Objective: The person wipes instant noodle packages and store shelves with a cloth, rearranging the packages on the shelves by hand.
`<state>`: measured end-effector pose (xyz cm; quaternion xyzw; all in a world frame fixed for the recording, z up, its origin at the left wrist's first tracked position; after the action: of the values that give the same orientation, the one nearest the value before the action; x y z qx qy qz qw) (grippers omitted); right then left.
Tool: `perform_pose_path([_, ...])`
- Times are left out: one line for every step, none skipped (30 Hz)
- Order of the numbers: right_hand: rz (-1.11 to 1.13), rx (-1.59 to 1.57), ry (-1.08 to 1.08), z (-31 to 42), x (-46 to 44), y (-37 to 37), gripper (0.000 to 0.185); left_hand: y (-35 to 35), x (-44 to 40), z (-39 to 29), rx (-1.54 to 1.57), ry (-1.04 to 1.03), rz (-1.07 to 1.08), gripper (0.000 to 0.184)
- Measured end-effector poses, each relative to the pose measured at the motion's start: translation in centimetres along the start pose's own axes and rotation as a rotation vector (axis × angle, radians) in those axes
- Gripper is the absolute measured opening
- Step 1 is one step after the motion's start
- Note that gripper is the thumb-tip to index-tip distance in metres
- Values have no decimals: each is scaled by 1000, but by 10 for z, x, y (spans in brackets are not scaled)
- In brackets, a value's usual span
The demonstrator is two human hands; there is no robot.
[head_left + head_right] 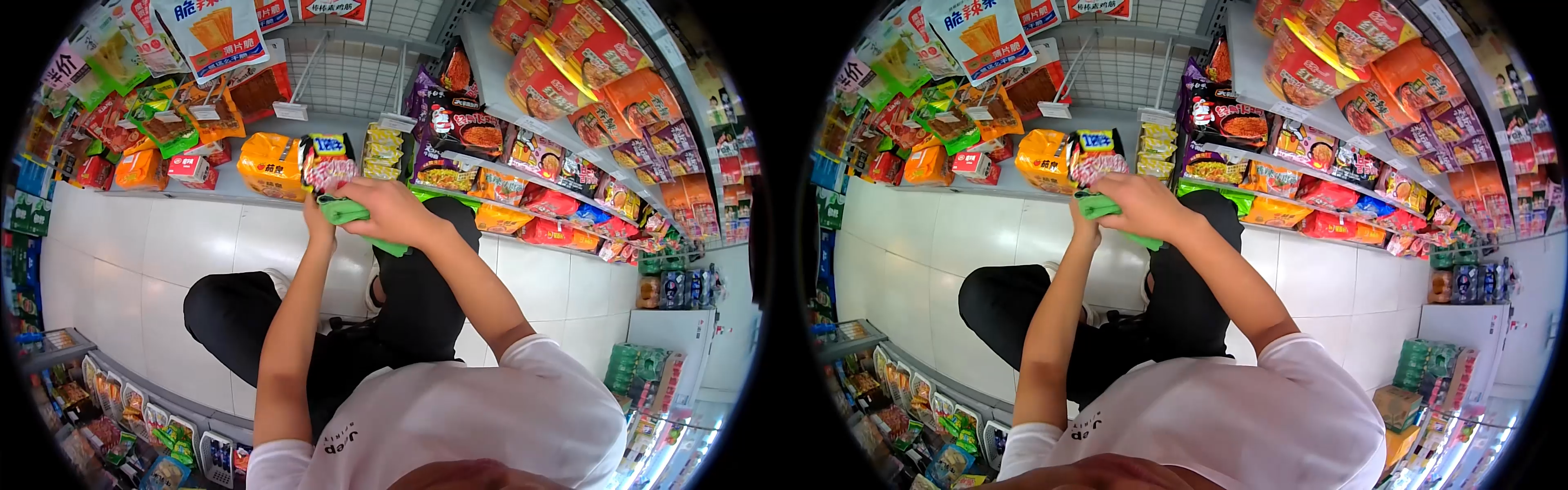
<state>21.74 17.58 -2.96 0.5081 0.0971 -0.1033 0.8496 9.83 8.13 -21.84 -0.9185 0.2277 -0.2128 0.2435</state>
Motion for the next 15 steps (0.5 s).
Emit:
perform_pose_path([-47, 2, 13, 1, -1, 4, 47, 0, 13, -10, -10, 7, -23, 32])
perform_pose_path([-79, 1, 28, 4, 0, 5, 47, -2, 31, -16, -11, 19, -58, 32])
perform_pose_path([-114, -9, 40, 9, 2, 6, 48, -5, 52, -27, 0, 54, -78, 34])
perform_pose_path([-126, -4, 20, 12, 4, 10, 48, -9, 69, -41, 4, 84, -90, 36])
perform_pose_path([-145, -2, -2, 17, 6, 14, 48, -8, 83, -53, 1, 111, -99, 38])
perform_pose_path([-170, 4, -23, 21, 7, 17, 48, -5, 93, -61, -3, 104, -93, 41])
perform_pose_path([-262, -15, 25, 24, 9, 19, 47, -5, 102, -66, -4, 94, -78, 43])
perform_pose_path([-321, -9, 67, 24, 10, 19, 48, -9, 107, -73, 3, 79, -53, 46])
perform_pose_path([-390, -19, 79, 25, 12, 21, 49, -18, 113, -86, 6, 59, -31, 48])
perform_pose_path([-455, -33, 89, 25, 13, 22, 49, -27, 121, -100, 8, 46, -14, 50])
perform_pose_path([-503, -36, 71, 24, 14, 25, 49, -35, 127, -112, 6, 25, 9, 49])
perform_pose_path([-554, -42, 51, 22, 15, 26, 50, -42, 131, -123, 0, 5, 31, 48])
perform_pose_path([-604, -52, 14, 20, 16, 28, 50, -47, 133, -132, -7, -7, 54, 47])
perform_pose_path([-685, -69, 13, 17, 14, 32, 49, -51, 133, -140, -22, -14, 78, 45])
perform_pose_path([-770, -90, 3, 16, 14, 36, 48, -59, 132, -152, -27, -43, 91, 46])
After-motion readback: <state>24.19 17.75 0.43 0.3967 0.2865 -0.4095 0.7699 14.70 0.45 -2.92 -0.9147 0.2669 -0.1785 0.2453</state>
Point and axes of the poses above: each hand's wrist, its own x-axis away from the middle knuckle, its own y-axis out of the back of the hand, z = x × y, the point moved 3 cm from there along -x, towards the middle knuckle, and after that the axes turned 7 degrees about x, right-handed, at the moved point
